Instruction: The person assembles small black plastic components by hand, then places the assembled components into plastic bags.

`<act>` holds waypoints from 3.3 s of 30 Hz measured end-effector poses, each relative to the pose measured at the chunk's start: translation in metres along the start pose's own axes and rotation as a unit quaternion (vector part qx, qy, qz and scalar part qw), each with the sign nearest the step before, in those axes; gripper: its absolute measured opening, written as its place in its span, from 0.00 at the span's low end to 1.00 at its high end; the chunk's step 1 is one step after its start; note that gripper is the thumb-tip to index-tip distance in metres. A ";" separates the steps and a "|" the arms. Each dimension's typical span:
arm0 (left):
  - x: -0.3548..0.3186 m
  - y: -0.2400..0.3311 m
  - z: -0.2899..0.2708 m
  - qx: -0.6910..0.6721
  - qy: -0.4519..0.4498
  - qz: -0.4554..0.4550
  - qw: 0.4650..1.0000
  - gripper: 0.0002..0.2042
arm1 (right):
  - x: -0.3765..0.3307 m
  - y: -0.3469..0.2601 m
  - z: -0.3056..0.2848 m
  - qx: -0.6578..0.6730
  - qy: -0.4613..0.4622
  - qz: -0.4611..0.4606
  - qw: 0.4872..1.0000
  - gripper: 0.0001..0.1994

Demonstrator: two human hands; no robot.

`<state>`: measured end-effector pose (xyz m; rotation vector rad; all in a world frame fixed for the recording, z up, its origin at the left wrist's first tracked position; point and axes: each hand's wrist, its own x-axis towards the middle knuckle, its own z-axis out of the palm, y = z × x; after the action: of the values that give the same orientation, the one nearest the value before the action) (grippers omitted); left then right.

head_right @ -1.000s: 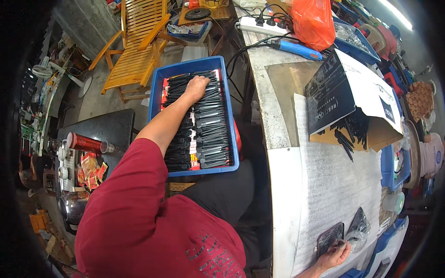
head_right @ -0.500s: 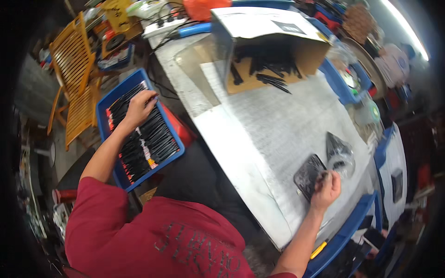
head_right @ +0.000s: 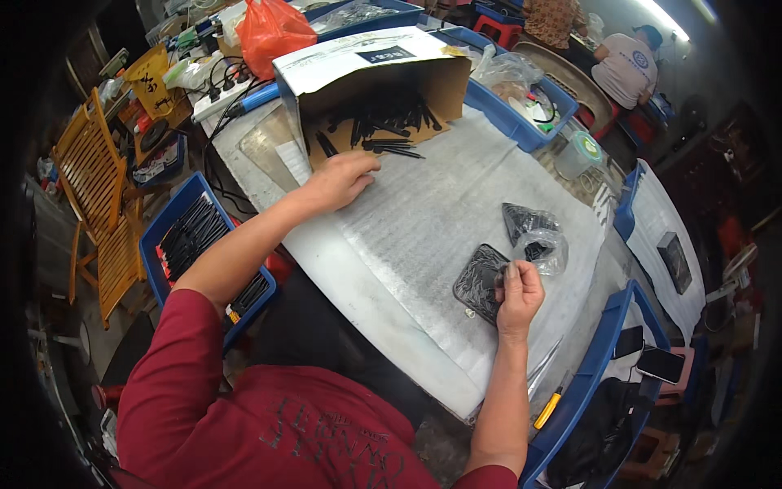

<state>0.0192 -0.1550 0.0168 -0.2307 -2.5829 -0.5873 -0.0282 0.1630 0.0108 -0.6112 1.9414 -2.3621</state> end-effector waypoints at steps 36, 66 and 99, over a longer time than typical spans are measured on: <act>0.025 0.110 0.083 -0.319 -0.008 -0.043 0.947 0.08 | 0.011 -0.007 -0.017 -0.073 0.006 0.012 0.997 0.04; 0.019 0.106 0.077 -0.364 -0.062 -0.061 0.927 0.06 | 0.013 -0.023 -0.021 -0.544 -0.237 -0.025 0.805 0.06; 0.020 0.108 0.072 -0.374 -0.094 -0.066 0.920 0.06 | 0.015 -0.008 -0.020 -0.326 -0.142 0.022 0.934 0.07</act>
<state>0.0001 -0.0255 0.0089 -0.3709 -2.4317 -1.6643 -0.0464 0.1796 0.0199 -0.8551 2.5275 -1.4508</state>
